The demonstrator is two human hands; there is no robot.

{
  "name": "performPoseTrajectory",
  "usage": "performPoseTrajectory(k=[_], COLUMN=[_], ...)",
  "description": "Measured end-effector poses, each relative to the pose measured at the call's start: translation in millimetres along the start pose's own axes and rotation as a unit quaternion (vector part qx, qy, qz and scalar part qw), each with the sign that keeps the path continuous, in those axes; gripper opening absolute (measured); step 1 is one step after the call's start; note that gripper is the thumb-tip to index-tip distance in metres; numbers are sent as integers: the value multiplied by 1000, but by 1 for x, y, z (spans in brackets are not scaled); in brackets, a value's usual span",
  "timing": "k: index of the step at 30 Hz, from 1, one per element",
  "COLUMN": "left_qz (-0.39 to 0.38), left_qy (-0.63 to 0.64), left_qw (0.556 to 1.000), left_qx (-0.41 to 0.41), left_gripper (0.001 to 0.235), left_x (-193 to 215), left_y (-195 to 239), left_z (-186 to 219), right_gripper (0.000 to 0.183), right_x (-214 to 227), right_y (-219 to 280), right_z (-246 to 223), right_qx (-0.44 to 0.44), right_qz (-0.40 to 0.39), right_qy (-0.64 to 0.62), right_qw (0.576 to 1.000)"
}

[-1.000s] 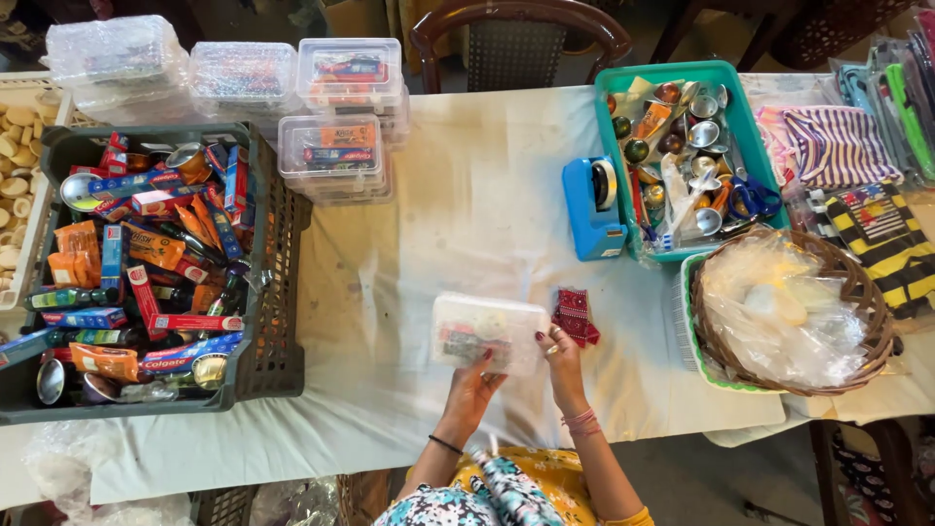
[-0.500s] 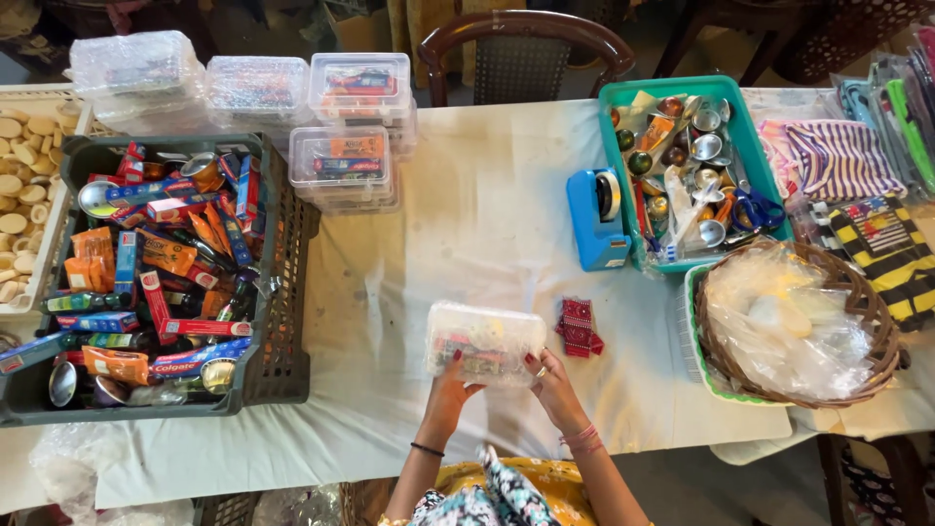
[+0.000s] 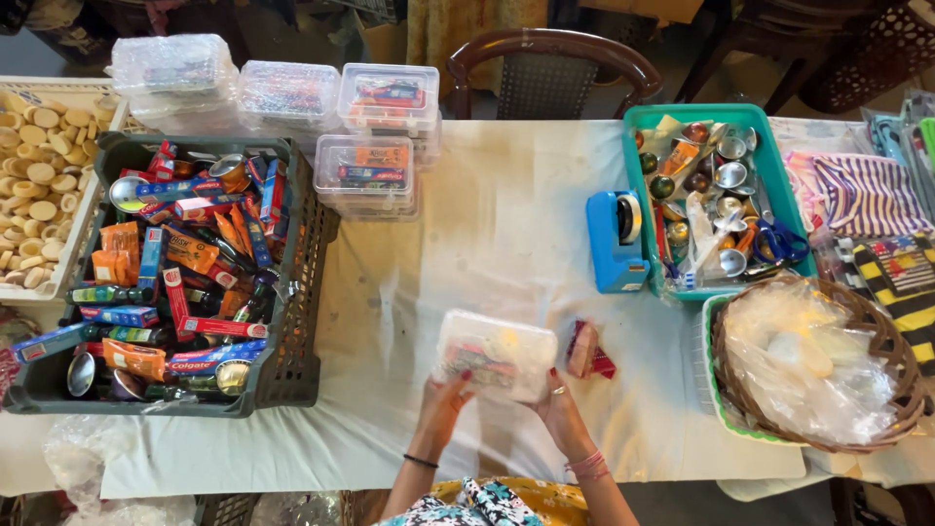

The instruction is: The person places a small plastic container into a larger clear plastic box, then wraps the box in bubble wrap and secures it with tape. They then pick up several small tubes and a red cloth from a basket and place them on the table.

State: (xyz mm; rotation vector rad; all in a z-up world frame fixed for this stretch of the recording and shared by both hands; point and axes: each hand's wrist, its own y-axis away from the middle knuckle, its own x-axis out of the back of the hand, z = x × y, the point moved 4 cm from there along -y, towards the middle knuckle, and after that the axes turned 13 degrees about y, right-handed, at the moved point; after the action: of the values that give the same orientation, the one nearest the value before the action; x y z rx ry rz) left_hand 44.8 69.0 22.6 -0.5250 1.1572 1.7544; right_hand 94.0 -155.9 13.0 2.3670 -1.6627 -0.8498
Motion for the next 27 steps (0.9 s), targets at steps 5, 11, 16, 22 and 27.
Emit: performPoseTrajectory(k=[5,11,16,22,27], left_qz=[-52,7,54,124,171], left_qy=[34,20,52,131,102], left_qw=[967,955,935,929,937], left_qx=[-247,-296,-346,-322,-288], left_gripper=[29,44,40,39,45], left_x=[172,-94,-38,-12,-31], left_y=[-122,-59,-171,-271,-306], left_z=[56,321,433,500,514], right_gripper=[46,33,32,35,34], right_x=[21,81,78,97,130], right_y=[-16,-42,-39,-46,-59], right_z=[19,72,54,91,143], right_qx=[-30,-138,-183,-210,-242], right_qz=[22,8,29,80,108], right_qy=[149,225,203,203,182], right_qw=[988,964,961,953,947])
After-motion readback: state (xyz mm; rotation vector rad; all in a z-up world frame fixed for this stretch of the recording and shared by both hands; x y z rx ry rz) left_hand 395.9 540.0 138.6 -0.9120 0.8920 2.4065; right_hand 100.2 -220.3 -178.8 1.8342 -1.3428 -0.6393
